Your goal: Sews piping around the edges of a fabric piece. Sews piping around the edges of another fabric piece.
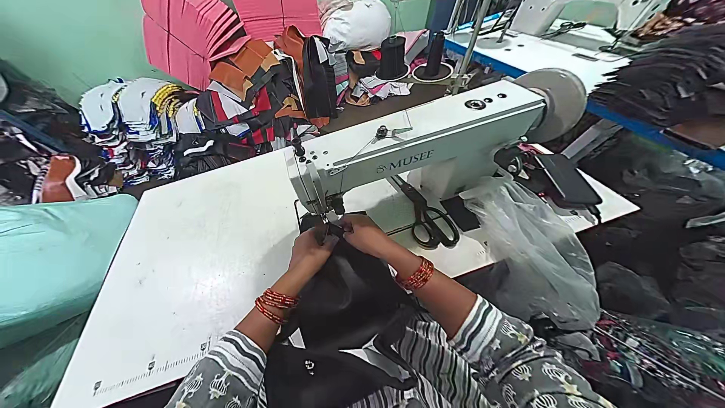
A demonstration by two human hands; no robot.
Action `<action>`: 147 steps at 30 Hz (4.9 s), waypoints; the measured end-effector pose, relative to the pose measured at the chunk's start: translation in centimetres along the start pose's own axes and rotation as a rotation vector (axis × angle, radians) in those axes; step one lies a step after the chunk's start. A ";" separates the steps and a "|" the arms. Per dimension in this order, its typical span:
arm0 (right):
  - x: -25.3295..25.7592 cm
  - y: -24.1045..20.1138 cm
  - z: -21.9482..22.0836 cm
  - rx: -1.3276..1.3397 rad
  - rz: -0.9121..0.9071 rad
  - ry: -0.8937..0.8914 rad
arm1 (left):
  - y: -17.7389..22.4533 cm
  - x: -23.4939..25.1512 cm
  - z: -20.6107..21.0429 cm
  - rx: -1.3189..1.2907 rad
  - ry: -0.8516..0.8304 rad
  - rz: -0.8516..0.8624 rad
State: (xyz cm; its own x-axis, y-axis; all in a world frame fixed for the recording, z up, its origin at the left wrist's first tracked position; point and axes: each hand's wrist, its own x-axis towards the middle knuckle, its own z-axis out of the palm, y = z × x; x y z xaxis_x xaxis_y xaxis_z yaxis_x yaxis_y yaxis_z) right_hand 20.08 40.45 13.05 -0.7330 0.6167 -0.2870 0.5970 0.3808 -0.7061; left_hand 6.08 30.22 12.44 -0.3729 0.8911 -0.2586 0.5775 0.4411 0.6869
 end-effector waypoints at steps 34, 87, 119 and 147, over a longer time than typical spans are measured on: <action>-1.0 1.0 2.4 0.284 0.002 0.016 | -3.0 0.0 -0.3 0.103 -0.116 0.443; 1.7 -2.2 0.5 -0.311 -0.082 -0.171 | -5.5 3.3 -0.5 0.298 0.015 0.646; -0.1 -1.2 2.1 -0.022 -0.023 0.023 | -9.8 -15.4 -17.8 0.376 0.299 -0.069; -1.4 0.5 1.8 0.118 0.040 0.024 | 2.8 -1.9 0.2 0.225 -0.037 -0.109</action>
State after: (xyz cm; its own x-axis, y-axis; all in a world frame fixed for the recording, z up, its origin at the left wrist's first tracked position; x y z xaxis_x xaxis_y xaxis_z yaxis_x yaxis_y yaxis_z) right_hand 20.86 38.53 11.94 -0.7006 0.6464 -0.3021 0.5818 0.2725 -0.7663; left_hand 8.60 29.78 14.73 -0.4179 0.8382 -0.3504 0.6840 0.5441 0.4859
